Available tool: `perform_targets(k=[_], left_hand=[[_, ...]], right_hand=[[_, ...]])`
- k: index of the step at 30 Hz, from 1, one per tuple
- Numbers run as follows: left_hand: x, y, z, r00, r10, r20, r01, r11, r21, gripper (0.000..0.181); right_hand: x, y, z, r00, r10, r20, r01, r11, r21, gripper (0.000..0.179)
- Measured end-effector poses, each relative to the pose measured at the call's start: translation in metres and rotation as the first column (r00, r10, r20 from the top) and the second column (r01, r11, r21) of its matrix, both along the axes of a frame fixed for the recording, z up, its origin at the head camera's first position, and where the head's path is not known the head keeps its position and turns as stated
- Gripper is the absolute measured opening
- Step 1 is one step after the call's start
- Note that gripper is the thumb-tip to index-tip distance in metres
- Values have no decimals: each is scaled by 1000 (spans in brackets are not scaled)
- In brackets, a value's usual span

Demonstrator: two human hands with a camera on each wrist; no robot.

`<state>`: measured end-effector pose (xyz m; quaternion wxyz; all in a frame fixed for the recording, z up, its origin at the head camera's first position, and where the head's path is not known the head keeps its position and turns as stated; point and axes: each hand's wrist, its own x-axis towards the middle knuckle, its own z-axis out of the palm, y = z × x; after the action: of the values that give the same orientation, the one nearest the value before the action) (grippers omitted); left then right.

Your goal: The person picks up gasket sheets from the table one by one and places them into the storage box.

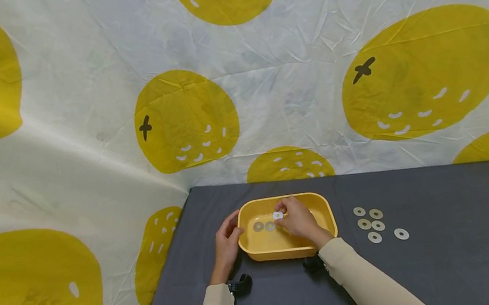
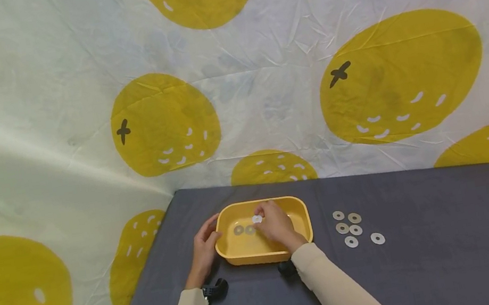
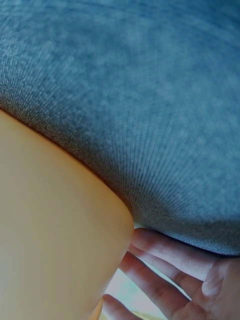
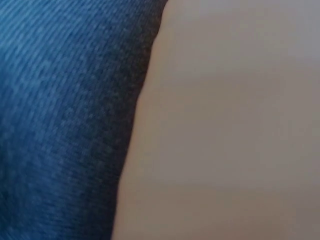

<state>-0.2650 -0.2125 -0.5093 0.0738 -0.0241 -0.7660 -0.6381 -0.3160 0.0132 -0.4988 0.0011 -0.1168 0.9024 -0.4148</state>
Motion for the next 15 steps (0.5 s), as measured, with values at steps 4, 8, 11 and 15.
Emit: perform_targets(k=[4,8,11,15], left_hand=[[-1,0,0,1000,-7,1,7,1000,2,49],[0,0,1,1000,-12,-3,12,1000,5,49],[0,0,0,1000,-5,-6,5,1000,4,49],[-1,0,-1,1000,6,-6,-6,1000,-11,48]], right_hand=[[-1,0,0,1000,-17,13,16,1000,24,24],[-1,-1,-1,999,-33,20,32,998,58,24],[-1,-1,-2,999,-43,21,41,996,75,25],[0,-1,-2,998,-49,25,47,995,84,26]])
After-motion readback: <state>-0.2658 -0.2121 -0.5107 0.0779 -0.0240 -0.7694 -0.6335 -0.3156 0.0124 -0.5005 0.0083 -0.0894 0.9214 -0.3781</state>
